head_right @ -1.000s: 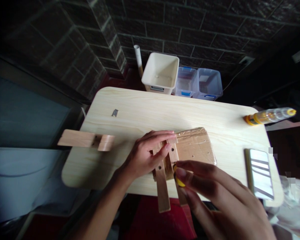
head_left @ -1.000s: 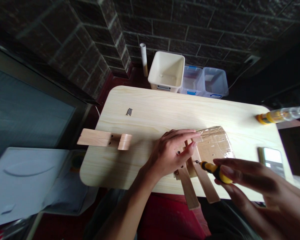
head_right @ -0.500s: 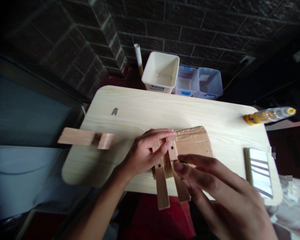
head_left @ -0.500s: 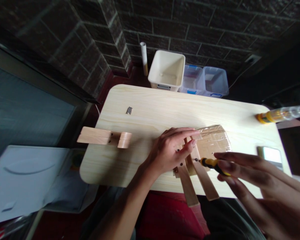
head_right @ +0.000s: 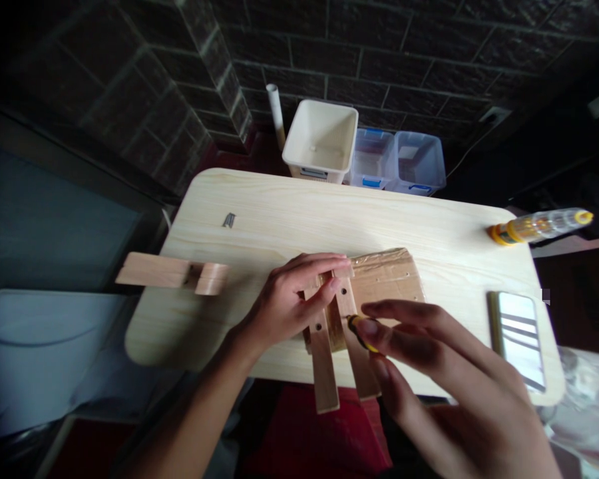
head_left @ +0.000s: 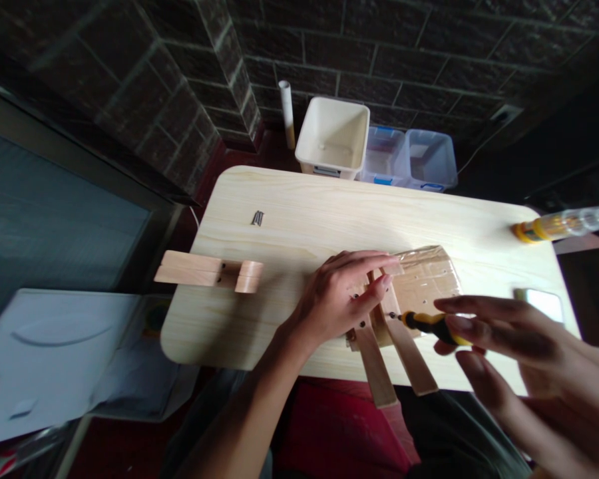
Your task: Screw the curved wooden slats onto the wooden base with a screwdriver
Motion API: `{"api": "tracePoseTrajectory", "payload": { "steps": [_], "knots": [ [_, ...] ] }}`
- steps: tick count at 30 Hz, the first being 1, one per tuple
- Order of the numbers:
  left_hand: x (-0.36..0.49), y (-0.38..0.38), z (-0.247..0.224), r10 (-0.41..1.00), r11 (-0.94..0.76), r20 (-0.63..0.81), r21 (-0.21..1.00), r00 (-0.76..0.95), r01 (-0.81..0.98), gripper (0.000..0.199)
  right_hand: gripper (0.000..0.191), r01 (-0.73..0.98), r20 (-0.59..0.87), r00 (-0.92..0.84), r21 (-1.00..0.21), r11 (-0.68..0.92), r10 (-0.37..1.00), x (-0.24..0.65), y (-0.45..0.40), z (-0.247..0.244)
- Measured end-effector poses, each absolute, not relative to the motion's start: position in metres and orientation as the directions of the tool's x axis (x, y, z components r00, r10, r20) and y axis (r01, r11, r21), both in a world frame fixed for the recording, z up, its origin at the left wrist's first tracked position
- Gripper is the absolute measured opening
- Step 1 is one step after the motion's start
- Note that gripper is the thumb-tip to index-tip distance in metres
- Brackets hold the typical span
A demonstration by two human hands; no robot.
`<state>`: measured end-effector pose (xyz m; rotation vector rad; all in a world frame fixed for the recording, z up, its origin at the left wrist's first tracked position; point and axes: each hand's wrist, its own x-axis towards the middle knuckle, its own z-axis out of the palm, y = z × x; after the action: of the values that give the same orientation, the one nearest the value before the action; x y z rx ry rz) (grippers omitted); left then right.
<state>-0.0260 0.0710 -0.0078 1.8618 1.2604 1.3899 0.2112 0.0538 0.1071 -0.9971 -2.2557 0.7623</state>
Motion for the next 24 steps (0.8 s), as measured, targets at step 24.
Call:
{"api": "tracePoseTrajectory", "payload": {
  "steps": [24],
  "knots": [
    [-0.027, 0.07, -0.007, 0.904, -0.416, 0.425, 0.838, 0.057, 0.354, 0.026, 0.036, 0.499, 0.188, -0.518, -0.726, 0.473, 0.834, 0.207, 0.05, 0.109]
  ]
}}
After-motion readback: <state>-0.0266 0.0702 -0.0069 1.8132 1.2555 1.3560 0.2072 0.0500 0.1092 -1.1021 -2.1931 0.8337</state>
